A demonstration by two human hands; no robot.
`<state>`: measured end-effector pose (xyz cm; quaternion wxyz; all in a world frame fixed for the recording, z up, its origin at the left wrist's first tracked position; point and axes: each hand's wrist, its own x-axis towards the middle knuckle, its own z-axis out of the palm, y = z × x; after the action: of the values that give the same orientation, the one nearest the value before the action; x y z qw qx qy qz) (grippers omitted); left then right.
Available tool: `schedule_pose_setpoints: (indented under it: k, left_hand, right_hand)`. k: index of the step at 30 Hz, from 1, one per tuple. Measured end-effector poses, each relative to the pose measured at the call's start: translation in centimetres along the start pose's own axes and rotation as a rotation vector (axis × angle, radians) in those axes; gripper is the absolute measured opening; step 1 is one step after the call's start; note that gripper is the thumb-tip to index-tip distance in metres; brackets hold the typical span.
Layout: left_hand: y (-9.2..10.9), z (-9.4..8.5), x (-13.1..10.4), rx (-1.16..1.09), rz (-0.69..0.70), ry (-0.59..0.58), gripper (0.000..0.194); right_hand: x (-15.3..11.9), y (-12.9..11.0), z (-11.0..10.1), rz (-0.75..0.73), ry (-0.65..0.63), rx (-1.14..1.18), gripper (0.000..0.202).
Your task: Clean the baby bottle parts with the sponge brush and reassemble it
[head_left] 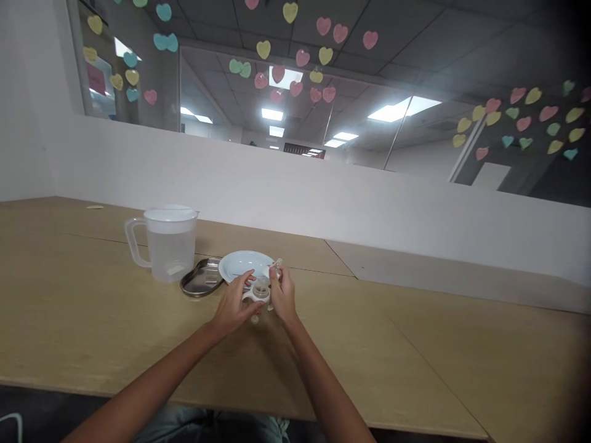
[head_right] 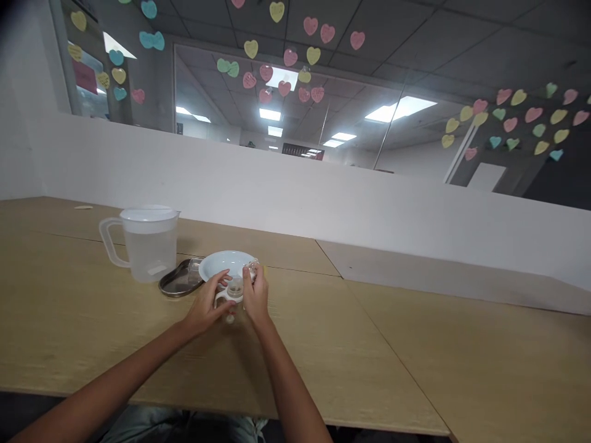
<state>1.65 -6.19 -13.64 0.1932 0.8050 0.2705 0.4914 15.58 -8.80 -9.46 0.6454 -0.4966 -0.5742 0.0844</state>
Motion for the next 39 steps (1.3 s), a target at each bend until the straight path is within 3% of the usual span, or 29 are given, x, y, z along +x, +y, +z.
schedule_pose_setpoints:
  k: [5,11,14,25,39]
  left_hand:
    - [-0.7,0.6,-0.8,0.042,-0.036,-0.075,0.071]
    - [-1.1,1.0,-1.0,0.005,-0.093,-0.078,0.072]
    - [-1.1,1.0,-0.9,0.005,-0.077,-0.064,0.068]
    - [-1.7,1.3,-1.2,0.009,-0.056,-0.019,0.044]
    - [-1.4,1.1,-0.9,-0.025,-0.029,-0.040,0.058]
  right_hand:
    - [-1.0,1.2,1.0,-0.054,-0.024,-0.015,0.034]
    - [-2.5,1.7,1.1,-0.175,-0.055,-0.152,0.034]
    - [-3.0,2.0,1.3,-0.235,-0.016,-0.219,0.034]
    - [-3.5,3.3,2.0,-0.208,0.126,-0.182,0.032]
    - [-3.1,2.3,0.8,-0.420,0.188,-0.219,0.012]
